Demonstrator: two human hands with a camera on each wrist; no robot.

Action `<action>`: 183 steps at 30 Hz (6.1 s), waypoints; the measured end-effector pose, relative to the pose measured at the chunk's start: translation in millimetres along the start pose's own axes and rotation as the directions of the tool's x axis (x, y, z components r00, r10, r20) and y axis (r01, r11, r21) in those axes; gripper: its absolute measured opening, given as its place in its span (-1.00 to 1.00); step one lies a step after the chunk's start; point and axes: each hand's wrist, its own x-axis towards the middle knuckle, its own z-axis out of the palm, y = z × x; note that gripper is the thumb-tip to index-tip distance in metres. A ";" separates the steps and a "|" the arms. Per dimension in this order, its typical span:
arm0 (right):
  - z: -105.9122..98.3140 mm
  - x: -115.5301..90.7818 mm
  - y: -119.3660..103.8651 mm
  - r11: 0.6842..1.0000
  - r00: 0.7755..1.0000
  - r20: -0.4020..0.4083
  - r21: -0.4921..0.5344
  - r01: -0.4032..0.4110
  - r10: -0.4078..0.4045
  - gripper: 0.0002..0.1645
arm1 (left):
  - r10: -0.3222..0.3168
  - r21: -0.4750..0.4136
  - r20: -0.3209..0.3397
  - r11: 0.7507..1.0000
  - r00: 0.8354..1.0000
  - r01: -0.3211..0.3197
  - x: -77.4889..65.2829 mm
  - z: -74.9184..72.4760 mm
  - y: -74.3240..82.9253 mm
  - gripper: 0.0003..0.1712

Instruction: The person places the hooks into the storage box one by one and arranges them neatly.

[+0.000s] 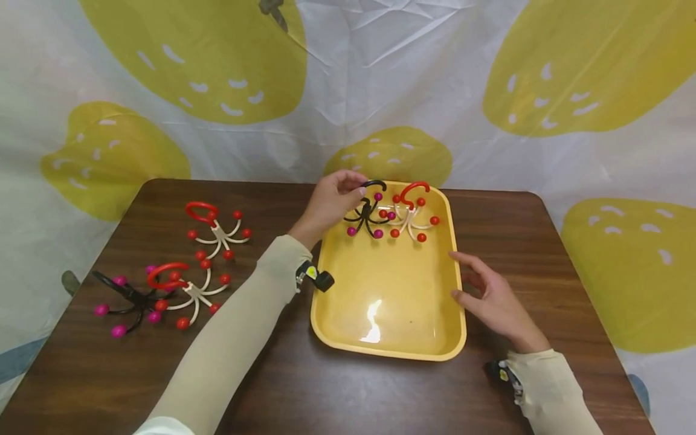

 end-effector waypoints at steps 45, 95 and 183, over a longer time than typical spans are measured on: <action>-0.1 3.7 -2.3 1.000 1.000 0.013 -0.011 -0.022 0.022 -0.17 | -0.021 -0.043 -0.064 0.999 0.998 0.018 -16.5 -31.4 4.3 -0.74; 0.2 3.2 -3.5 0.999 0.999 0.017 -0.009 -0.033 0.033 -0.16 | 0.135 0.123 -0.112 0.985 0.985 -0.121 -123.1 -110.7 49.5 -0.65; 2.4 2.2 -1.0 1.000 1.000 0.005 0.015 -0.015 0.014 -0.17 | 0.021 0.540 -0.416 0.810 0.909 0.228 -249.8 -221.9 -6.5 -0.67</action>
